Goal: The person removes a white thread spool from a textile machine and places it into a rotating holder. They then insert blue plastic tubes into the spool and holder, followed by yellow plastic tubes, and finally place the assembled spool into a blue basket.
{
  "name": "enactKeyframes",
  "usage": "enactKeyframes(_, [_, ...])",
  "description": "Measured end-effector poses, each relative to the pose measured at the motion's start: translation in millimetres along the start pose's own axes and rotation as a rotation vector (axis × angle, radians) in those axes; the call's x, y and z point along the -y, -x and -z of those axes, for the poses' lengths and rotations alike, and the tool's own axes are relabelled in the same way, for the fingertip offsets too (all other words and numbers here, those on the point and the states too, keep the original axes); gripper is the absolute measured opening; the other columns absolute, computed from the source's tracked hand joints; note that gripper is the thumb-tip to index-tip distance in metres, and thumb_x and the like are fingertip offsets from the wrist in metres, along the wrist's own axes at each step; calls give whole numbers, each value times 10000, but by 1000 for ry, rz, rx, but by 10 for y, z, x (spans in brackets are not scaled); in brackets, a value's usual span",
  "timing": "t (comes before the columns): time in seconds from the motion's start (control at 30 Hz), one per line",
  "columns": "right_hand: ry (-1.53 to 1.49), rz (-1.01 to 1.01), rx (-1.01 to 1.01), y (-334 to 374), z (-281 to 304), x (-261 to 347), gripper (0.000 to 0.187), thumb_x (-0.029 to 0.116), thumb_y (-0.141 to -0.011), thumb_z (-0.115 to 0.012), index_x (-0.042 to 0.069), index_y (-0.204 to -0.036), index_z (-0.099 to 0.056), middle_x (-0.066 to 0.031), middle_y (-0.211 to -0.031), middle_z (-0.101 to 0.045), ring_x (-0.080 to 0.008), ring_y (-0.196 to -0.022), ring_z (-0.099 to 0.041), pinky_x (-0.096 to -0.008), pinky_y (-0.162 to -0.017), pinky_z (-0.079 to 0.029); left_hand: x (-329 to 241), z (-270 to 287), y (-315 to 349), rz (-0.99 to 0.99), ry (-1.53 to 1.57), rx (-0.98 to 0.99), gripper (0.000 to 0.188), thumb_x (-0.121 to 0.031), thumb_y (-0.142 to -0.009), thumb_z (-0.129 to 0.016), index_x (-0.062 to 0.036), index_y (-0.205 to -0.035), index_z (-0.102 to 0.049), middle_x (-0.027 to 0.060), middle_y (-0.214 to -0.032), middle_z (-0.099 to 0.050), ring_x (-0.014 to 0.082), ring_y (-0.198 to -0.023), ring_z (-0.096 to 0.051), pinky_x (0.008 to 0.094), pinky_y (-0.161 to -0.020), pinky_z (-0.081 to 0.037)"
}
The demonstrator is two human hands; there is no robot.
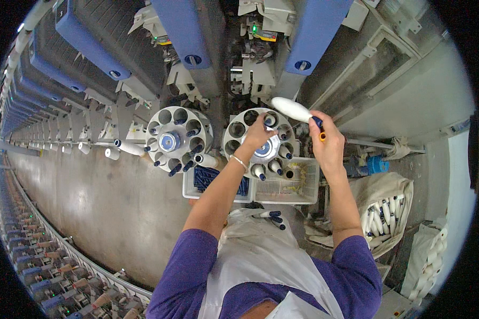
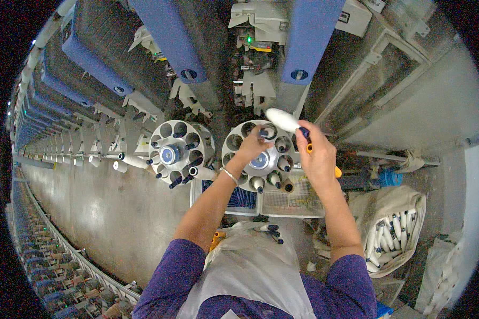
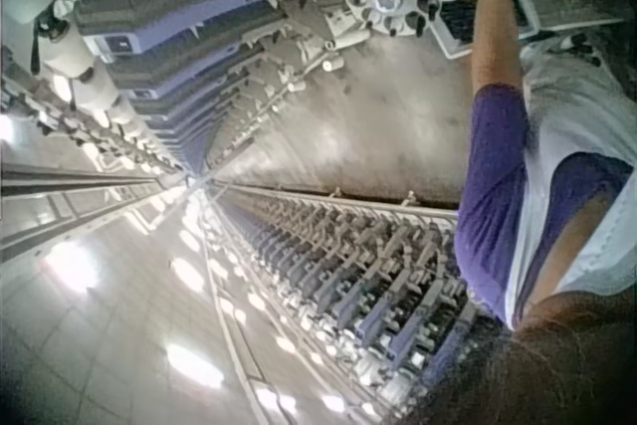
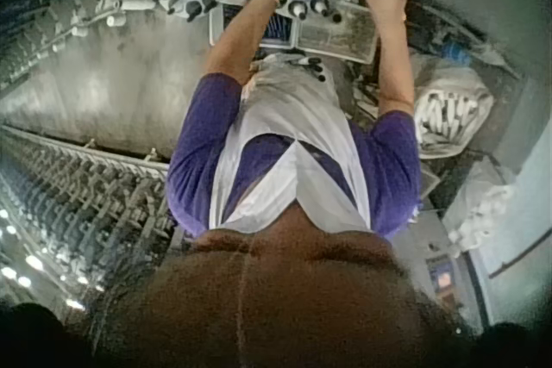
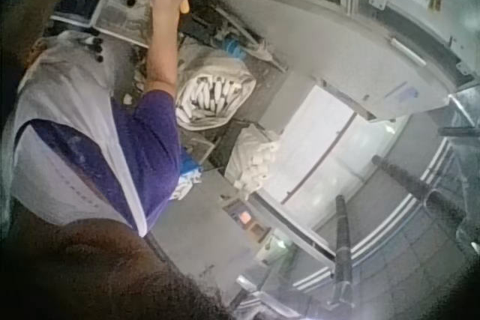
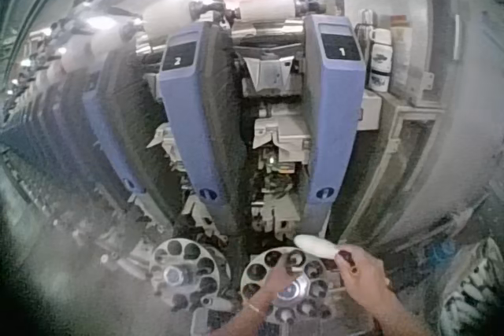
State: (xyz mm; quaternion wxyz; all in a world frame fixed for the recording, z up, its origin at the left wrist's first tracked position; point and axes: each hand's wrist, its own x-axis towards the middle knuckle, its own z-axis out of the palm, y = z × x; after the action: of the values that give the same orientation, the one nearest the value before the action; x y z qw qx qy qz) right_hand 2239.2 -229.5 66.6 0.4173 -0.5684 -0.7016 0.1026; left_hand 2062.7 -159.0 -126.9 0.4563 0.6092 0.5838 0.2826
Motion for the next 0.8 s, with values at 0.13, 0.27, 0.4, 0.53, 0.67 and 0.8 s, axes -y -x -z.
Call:
enactKeyframes(0.13, [-129, 29, 196, 20, -317, 105, 200, 175, -919, -608, 87, -1098, -604, -172, -866, -667, -333, -739, -669, -392, -642, -522, 147, 177, 661, -206, -99, -215, 375, 23, -860, -525, -45, -1226, -566, 183, -1157, -631, 288, -1045, -628, 367, -899, -481])
enactKeyframes(0.27, [-60, 21, 466, 114, -964, 104, 216, 191, -912, -595, 59, -1081, -572, -182, -917, -671, -374, -781, -658, -452, -668, -524, 404, 760, 1887, -80, -159, -54, 360, 46, -844, -518, -82, -1163, -625, 145, -1164, -636, 309, -1075, -610, 376, -914, -482])
enactKeyframes(0.4, [72, -64, 654, 244, -1402, 32, 423, 288, -931, -592, 115, -1310, -516, -183, -870, -682, -333, -785, -669, -448, -702, -518, 766, 1303, 3105, 114, -144, 311, 383, -51, -855, -596, -93, -1235, -582, 141, -1189, -629, 324, -1092, -601, 380, -899, -493])
enactKeyframes(0.53, [142, 0, 509, 397, -1229, -251, 413, 269, -901, -643, 170, -1293, -558, -160, -917, -696, -339, -822, -678, -403, -708, -533, 902, 1207, 3732, 258, -41, 279, 477, -51, -836, -630, -101, -1300, -535, 129, -1303, -564, 284, -1186, -549, 366, -966, -452])
enactKeyframes(0.67, [510, -236, 710, 405, -1062, -777, 469, 344, -902, -609, 125, -1306, -517, -237, -1082, -640, -386, -999, -623, -466, -846, -488, 960, 1142, 3952, 426, -82, 136, 452, -50, -852, -630, -86, -1289, -519, 125, -1287, -582, 268, -1156, -578, 358, -944, -477])
enactKeyframes(0.8, [454, -156, 635, 616, -1235, -1167, 432, 349, -923, -579, 119, -1281, -505, -251, -1006, -651, -406, -962, -625, -477, -803, -493, 970, 1159, 4151, 582, 179, -26, 457, 22, -840, -601, -84, -1280, -542, 163, -1239, -608, 295, -1094, -621, 345, -894, -508])
